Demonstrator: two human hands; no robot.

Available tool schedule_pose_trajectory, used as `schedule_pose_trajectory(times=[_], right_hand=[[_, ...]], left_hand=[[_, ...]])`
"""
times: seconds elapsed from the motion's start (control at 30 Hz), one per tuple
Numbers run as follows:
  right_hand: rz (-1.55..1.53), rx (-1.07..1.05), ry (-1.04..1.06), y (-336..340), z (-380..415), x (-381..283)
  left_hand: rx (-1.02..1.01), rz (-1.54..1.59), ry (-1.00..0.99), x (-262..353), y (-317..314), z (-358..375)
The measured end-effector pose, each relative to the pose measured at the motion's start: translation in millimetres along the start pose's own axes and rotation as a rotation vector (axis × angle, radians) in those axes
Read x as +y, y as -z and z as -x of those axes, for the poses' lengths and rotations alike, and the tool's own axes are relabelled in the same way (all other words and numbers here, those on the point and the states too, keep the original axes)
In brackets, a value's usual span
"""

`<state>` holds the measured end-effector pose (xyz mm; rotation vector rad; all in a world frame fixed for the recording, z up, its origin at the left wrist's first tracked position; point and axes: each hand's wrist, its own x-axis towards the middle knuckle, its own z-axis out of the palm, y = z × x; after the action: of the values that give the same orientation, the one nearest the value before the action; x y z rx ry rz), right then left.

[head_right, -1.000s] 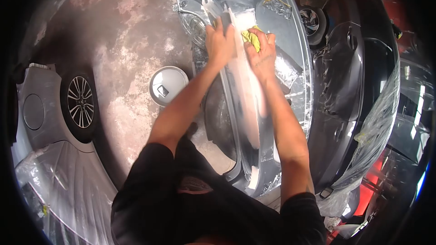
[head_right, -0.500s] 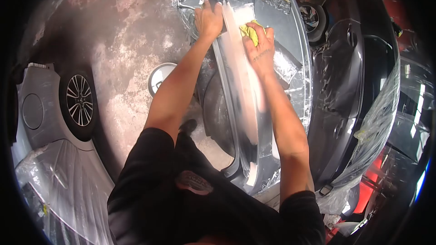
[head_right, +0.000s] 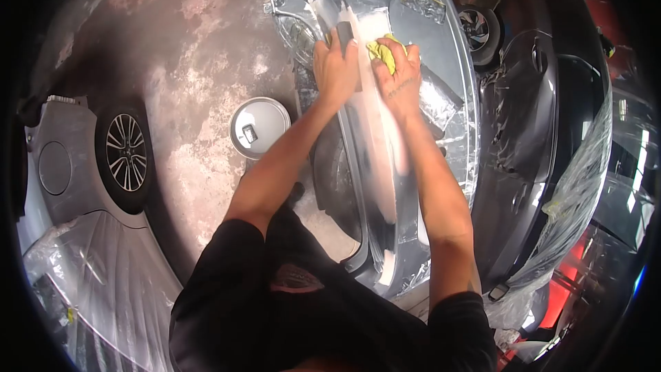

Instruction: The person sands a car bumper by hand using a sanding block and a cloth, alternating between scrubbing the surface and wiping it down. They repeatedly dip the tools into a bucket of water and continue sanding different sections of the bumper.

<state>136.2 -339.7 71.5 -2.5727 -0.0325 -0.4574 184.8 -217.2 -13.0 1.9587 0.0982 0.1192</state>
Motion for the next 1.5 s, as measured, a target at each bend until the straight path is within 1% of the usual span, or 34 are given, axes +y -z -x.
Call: schedule_pose_trajectory(times=[0.07, 0.1, 0.13, 0.2, 0.23, 0.3, 0.33, 0.37, 0.47, 0.53, 0.57, 0.6, 0.63, 0.67, 0.77, 0.8, 0.87, 0.93, 1.0, 1.03, 1.1, 1.13, 1.17, 1.2, 1.23, 1.27, 1.33, 1.37, 1.4, 1.43, 1.47, 1.5], right_hand=[[-0.002, -0.009, 0.021, 3, 0, 0], [0.002, -0.015, -0.003, 3, 0, -2], [0.004, -0.020, -0.025, 4, 1, -4], [0.008, -0.018, 0.000, 5, 2, -1], [0.007, -0.008, 0.025, 3, -2, -1], [-0.014, -0.009, 0.009, 4, 3, -4], [-0.023, -0.006, 0.013, 4, -2, -3], [-0.017, -0.010, 0.020, 4, -6, -1], [-0.032, -0.015, 0.002, 3, 3, -1], [-0.030, -0.022, -0.052, 6, 0, -6], [-0.045, -0.018, -0.039, 5, -2, -3], [-0.056, -0.014, -0.034, 4, -7, -3], [-0.043, -0.023, -0.027, 4, -5, -3], [-0.024, -0.031, -0.022, 4, -2, -2], [0.002, -0.028, 0.010, 3, -5, 3], [0.011, -0.028, 0.015, 3, 1, 2], [-0.018, -0.024, 0.004, 6, 0, -1], [-0.015, -0.012, -0.016, 3, -2, 1], [-0.027, -0.022, -0.037, 5, -1, -3], [-0.026, -0.033, -0.043, 5, -3, -3], [-0.018, -0.023, -0.015, 3, -4, -1], [-0.017, -0.012, 0.004, 3, 0, -1], [-0.014, -0.019, -0.004, 3, 5, -2], [-0.012, -0.017, -0.012, 3, 2, -4], [-0.012, -0.010, -0.019, 5, -1, -5], [-0.017, -0.006, -0.017, 7, -1, -6], [-0.018, -0.017, -0.036, 5, -3, -3], [-0.022, -0.013, -0.043, 3, 0, -3], [-0.024, 0.002, 0.009, 1, -2, -1], [-0.019, 0.007, 0.059, 3, -2, 1], [-0.012, 0.002, 0.061, 3, -2, 2], [-0.012, -0.007, 0.028, 3, -1, 1]], left_hand=[[0.080, 0.014, -0.033, -12, -4, -27], [0.112, 0.013, -0.035, -14, -1, -53], [0.112, 0.015, -0.031, -13, -1, -56], [0.094, 0.003, 0.048, -7, 2, -61], [0.070, 0.012, 0.051, -5, -3, -40], [0.028, 0.023, 0.027, 2, 3, 11], [0.000, 0.051, -0.002, 3, 0, 16], [-0.002, 0.032, -0.037, -3, -1, 5], [0.035, 0.020, 0.008, -15, 4, -66], [0.024, 0.012, 0.035, -9, 3, -67], [0.012, -0.012, 0.058, -7, 5, -69], [0.020, -0.021, 0.053, -3, 5, -51], [0.023, -0.013, 0.011, 1, 3, -9], [0.022, 0.000, -0.030, 3, 2, 16], [0.071, 0.012, -0.088, -11, -2, -24], [0.064, 0.015, -0.079, -17, -5, -44], [0.114, 0.034, 0.071, -16, -7, -89], [0.114, 0.023, 0.079, 1, 2, -59], [0.029, -0.015, 0.052, 10, 1, -6], [0.028, -0.016, 0.046, 5, -2, -9], [0.103, 0.053, -0.062, -6, -8, -16], [0.100, 0.058, -0.055, -14, -9, -36], [0.078, 0.056, 0.036, -22, -9, -67], [0.064, 0.057, 0.118, -18, -3, -87], [0.019, 0.072, 0.184, -12, 0, -89], [0.021, 0.068, 0.180, -6, -1, -77], [0.019, 0.052, 0.107, 13, 1, -30], [-0.026, 0.037, 0.057, 18, 6, -5], [-0.023, 0.040, 0.050, 13, 4, -15], [0.011, 0.050, 0.000, 0, -1, -25], [0.045, 0.057, -0.048, -13, -4, -38], [0.053, 0.035, -0.013, -16, 0, -61]])
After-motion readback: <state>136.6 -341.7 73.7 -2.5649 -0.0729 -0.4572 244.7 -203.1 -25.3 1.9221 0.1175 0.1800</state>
